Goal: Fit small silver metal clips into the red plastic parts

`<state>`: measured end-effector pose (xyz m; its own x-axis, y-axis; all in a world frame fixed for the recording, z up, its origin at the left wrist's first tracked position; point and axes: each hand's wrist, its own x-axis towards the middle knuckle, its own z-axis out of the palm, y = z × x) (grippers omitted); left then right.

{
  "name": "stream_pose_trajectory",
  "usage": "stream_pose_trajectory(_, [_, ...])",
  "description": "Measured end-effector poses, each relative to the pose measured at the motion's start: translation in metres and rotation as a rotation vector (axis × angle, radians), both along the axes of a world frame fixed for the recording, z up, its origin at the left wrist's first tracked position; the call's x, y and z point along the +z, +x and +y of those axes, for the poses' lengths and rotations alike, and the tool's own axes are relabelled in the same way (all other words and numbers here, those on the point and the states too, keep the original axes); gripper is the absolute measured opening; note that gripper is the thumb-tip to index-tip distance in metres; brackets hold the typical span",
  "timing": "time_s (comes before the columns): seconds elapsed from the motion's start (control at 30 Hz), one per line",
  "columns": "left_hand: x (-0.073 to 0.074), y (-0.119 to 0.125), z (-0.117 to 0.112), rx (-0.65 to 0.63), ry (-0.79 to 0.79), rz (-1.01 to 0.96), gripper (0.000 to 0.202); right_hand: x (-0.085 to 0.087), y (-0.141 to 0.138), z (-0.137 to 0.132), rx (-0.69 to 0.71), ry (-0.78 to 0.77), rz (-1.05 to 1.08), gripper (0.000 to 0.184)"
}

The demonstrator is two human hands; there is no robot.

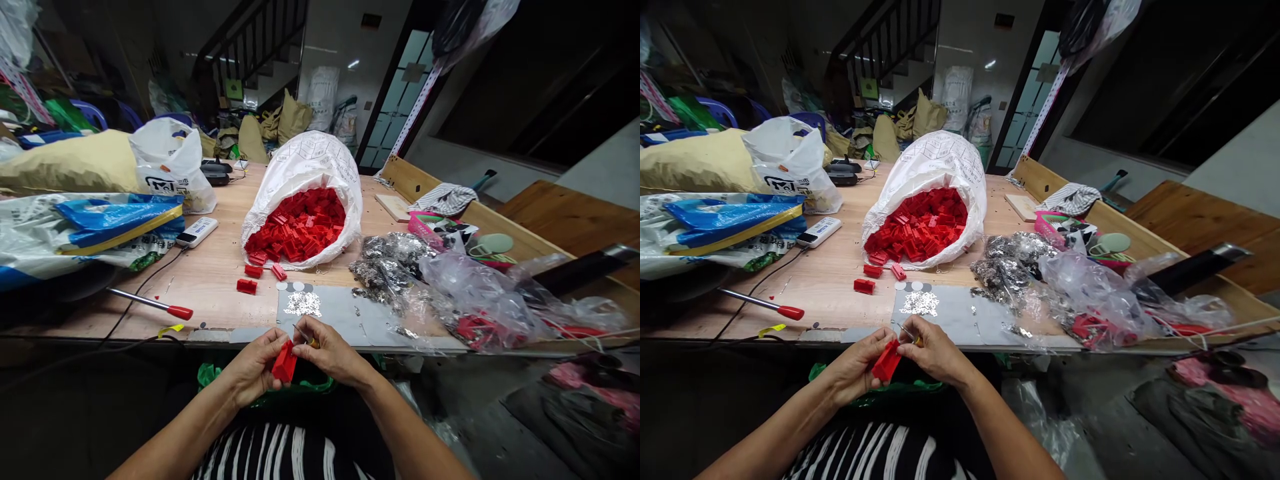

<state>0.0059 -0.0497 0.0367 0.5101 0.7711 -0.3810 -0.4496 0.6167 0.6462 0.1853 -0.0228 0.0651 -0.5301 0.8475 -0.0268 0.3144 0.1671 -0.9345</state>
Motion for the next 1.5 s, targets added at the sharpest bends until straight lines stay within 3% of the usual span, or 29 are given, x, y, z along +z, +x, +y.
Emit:
stream_pose_trajectory(0.13, [-0.003, 0.004, 0.004, -0.01, 0.009, 0.049, 0.03, -0.004, 0.002, 0.001, 0.031, -0.016, -0.025, 0.014])
stream_pose_trajectory(0.33, [0.003, 0.004, 0.012, 0.042, 0.131, 0.243, 0.034, -0.019, 0.006, 0.003, -0.101, -0.09, 0.113, 0.021])
stream_pose_trajectory(0.43, [0.008, 0.0, 0.008, 0.142, 0.34, 0.38, 0.038, -0.025, 0.008, 0.003, -0.184, -0.114, 0.136, 0.025])
stream_pose_trajectory(0.57, [0.008, 0.0, -0.001, 0.251, 0.743, 0.593, 0.04, -0.029, 0.008, 0.001, -0.242, -0.077, 0.123, 0.025])
stream_pose_trajectory(0.63, [0.006, 0.002, -0.003, 0.314, 0.849, 0.666, 0.035, -0.03, 0.006, -0.001, -0.254, -0.056, 0.104, 0.024])
stream_pose_trajectory(0.8, [0.004, 0.005, -0.003, 0.346, 0.818, 0.668, 0.032, -0.028, 0.004, -0.005, -0.28, -0.067, 0.114, 0.027])
stream_pose_trajectory(1.07, [0.004, 0.006, -0.01, 0.298, 0.841, 0.668, 0.031, -0.025, 0.008, -0.008, -0.192, -0.078, 0.141, 0.024])
stream_pose_trajectory(1.3, [-0.001, 0.004, -0.015, 0.247, 0.725, 0.539, 0.031, -0.024, 0.011, -0.022, -0.126, -0.354, 0.308, 0.04])
stream_pose_trajectory(1.5, [-0.005, -0.002, -0.015, 0.178, 0.776, 0.597, 0.029, -0.025, 0.013, -0.031, -0.122, -0.451, 0.433, 0.042])
